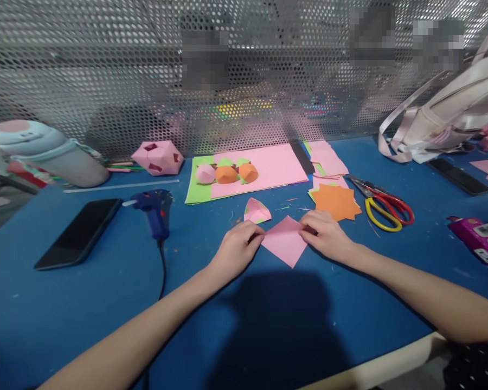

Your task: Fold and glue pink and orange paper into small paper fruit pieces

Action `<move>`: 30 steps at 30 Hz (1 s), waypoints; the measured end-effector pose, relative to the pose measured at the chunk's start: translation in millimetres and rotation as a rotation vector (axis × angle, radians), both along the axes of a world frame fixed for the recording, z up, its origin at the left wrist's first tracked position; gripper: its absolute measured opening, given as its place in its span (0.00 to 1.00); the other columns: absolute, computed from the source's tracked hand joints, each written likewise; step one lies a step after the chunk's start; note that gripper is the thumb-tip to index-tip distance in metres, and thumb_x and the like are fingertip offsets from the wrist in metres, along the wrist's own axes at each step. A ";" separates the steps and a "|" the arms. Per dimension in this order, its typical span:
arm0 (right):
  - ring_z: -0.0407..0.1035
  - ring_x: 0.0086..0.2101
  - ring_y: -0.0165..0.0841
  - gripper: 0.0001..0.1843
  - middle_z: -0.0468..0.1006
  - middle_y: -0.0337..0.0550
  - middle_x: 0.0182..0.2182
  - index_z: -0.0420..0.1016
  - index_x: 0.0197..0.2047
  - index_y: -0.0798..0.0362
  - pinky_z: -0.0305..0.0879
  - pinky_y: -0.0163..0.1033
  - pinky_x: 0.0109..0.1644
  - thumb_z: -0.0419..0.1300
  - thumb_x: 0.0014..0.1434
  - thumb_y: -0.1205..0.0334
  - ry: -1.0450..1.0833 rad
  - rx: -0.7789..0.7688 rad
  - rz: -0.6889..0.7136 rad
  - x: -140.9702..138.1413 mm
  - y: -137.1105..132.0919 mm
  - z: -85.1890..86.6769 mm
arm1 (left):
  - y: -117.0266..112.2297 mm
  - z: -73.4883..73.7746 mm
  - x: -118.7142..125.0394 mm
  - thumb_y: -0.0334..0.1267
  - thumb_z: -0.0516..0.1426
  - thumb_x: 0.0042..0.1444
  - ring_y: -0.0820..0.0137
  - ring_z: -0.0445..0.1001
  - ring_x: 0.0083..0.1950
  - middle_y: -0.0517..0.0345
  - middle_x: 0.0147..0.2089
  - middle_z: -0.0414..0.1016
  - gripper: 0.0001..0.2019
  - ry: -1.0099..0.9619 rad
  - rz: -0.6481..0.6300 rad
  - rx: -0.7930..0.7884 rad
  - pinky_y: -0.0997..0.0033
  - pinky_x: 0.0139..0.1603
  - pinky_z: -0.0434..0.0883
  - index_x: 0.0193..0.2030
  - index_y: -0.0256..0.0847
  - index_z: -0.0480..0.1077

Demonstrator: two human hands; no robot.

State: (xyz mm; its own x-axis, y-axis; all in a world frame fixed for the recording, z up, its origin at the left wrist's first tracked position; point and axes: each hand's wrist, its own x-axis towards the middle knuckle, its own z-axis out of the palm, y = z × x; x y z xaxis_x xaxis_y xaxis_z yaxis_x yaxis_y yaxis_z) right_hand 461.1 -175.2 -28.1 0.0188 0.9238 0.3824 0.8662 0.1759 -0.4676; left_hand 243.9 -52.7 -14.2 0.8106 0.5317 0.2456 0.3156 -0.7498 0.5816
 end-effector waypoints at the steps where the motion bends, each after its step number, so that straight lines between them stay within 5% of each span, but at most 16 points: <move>1: 0.64 0.36 0.35 0.03 0.72 0.44 0.32 0.70 0.34 0.54 0.58 0.41 0.43 0.56 0.58 0.68 0.013 0.008 -0.001 -0.9 1.4 -0.1 | 0.9 -0.5 0.3 0.30 0.51 0.58 0.67 0.71 0.38 0.55 0.34 0.73 0.08 0.001 -0.004 0.011 0.67 0.44 0.65 0.33 0.40 0.70; 10: 0.68 0.41 0.34 0.07 0.76 0.44 0.37 0.72 0.37 0.53 0.60 0.43 0.48 0.53 0.59 0.70 0.078 0.074 0.152 0.3 3.0 -4.3 | 5.3 -0.8 -1.2 0.30 0.50 0.59 0.67 0.69 0.38 0.54 0.34 0.72 0.08 0.033 -0.097 0.122 0.69 0.41 0.64 0.33 0.39 0.70; 17: 0.68 0.40 0.35 0.09 0.77 0.48 0.39 0.71 0.36 0.55 0.63 0.43 0.42 0.51 0.61 0.72 -0.144 0.202 0.256 2.3 1.1 -11.3 | 11.5 -1.8 -3.7 0.30 0.49 0.60 0.69 0.69 0.37 0.55 0.33 0.71 0.09 0.002 -0.181 0.138 0.69 0.40 0.65 0.34 0.38 0.69; 24: 0.66 0.47 0.39 0.14 0.75 0.50 0.48 0.67 0.52 0.56 0.63 0.46 0.47 0.54 0.62 0.68 -0.361 0.266 0.339 -4.3 -4.4 -3.3 | 12.0 -4.8 -4.2 0.29 0.49 0.61 0.69 0.68 0.37 0.54 0.33 0.71 0.08 -0.015 -0.197 0.183 0.69 0.40 0.65 0.34 0.36 0.68; 30: 0.67 0.47 0.37 0.12 0.76 0.48 0.47 0.70 0.49 0.55 0.64 0.45 0.47 0.53 0.63 0.70 -0.405 0.287 0.422 -3.6 -7.2 0.7 | 14.0 -3.0 -5.3 0.30 0.50 0.61 0.69 0.68 0.38 0.54 0.34 0.71 0.08 0.010 -0.217 0.185 0.69 0.42 0.66 0.36 0.36 0.70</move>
